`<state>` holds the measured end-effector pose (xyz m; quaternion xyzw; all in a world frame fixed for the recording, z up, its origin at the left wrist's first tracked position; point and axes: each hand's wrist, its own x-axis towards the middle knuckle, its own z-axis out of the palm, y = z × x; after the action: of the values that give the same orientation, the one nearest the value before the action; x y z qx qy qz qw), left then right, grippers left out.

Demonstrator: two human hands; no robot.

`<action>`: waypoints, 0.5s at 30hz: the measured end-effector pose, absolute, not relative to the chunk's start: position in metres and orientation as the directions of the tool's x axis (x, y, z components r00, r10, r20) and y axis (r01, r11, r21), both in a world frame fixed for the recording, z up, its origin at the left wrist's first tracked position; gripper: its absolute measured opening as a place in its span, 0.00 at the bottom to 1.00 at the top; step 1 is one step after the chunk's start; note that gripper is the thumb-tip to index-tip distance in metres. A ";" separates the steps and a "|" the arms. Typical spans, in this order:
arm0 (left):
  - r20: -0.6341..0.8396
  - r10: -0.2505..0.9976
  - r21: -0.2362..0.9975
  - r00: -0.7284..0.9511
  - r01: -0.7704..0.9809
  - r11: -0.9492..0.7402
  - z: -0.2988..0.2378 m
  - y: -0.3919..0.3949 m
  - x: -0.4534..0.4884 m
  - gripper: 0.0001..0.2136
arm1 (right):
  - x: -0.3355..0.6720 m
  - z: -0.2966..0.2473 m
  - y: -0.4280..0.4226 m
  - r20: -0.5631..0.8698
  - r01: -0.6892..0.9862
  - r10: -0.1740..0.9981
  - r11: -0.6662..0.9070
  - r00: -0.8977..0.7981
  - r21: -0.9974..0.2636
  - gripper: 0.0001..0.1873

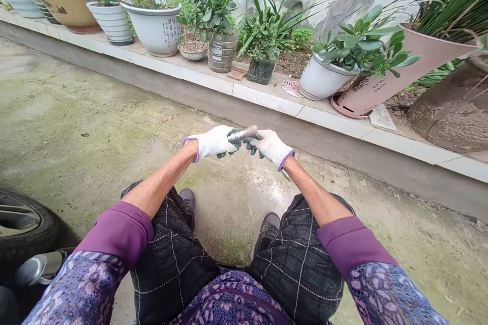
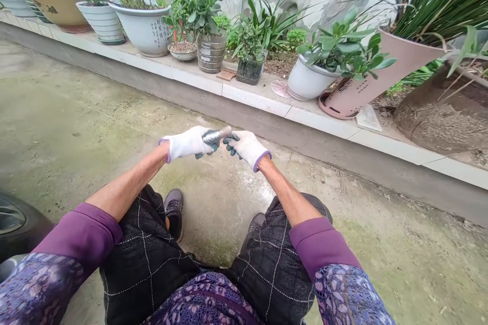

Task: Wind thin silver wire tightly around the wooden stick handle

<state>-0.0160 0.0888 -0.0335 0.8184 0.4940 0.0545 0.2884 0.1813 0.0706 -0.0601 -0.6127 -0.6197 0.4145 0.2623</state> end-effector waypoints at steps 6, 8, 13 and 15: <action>-0.190 0.891 0.253 0.412 0.898 -0.361 -0.038 0.098 -0.020 0.12 | 0.164 -0.068 0.053 -0.277 0.418 0.921 -0.144 -0.275 -0.897 0.07; -0.217 0.889 0.168 0.402 0.913 -0.372 -0.048 0.095 -0.018 0.11 | 0.161 -0.074 0.051 -0.316 0.419 0.907 -0.181 -0.279 -0.890 0.05; -0.400 0.807 -0.056 0.435 0.867 -0.495 -0.065 0.088 -0.010 0.13 | 0.160 -0.087 0.049 -0.413 0.500 0.823 -0.188 -0.390 -0.845 0.07; -0.441 0.773 -0.071 0.457 0.840 -0.538 -0.067 0.087 -0.008 0.12 | 0.159 -0.090 0.047 -0.424 0.555 0.800 -0.140 -0.425 -0.820 0.09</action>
<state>-0.0083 0.0869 -0.0665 0.8499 0.4744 -0.2154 0.0785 0.1595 0.0474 -0.0897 -0.5244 -0.6461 0.5431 0.1124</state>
